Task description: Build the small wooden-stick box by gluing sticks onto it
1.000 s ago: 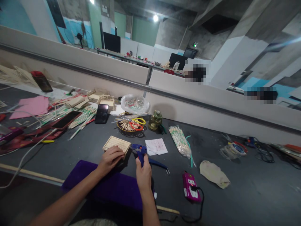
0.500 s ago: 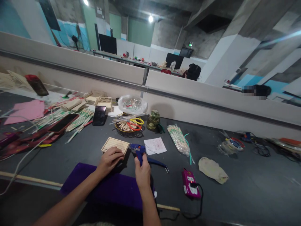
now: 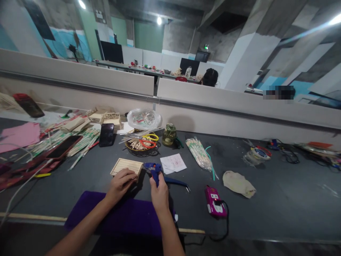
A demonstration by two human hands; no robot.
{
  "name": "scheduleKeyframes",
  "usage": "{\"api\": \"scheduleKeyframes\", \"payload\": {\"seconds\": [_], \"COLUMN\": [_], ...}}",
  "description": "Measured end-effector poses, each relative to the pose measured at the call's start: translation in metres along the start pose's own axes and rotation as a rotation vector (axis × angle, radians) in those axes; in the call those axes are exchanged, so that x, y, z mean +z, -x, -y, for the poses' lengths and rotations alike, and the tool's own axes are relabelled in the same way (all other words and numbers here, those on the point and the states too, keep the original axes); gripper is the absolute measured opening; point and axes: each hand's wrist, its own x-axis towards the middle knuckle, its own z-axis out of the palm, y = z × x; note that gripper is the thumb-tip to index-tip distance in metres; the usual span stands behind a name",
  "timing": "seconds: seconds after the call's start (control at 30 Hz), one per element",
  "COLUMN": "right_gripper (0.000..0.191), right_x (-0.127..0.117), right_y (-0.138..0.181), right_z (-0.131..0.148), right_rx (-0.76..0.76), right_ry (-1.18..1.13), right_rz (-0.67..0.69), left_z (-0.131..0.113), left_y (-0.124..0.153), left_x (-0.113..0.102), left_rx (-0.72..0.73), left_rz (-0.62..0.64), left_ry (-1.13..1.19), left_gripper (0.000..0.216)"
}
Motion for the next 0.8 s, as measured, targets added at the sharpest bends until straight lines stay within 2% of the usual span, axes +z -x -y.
{"api": "scheduleKeyframes", "payload": {"seconds": [0.4, 0.8], "right_gripper": [0.047, 0.047], "right_x": [0.0, -0.0041], "right_y": [-0.0005, 0.001], "right_z": [0.0024, 0.0081], "right_rx": [-0.019, -0.019], "right_ry": [0.033, 0.05], "right_rz": [-0.003, -0.016], "left_z": [0.0029, 0.0041], "left_y": [0.0002, -0.0027], "left_x": [0.0007, -0.0011], "left_rx": [-0.05, -0.023], "left_rz": [0.021, 0.012], "left_ry": [0.032, 0.023], "left_gripper": [0.016, 0.012]}}
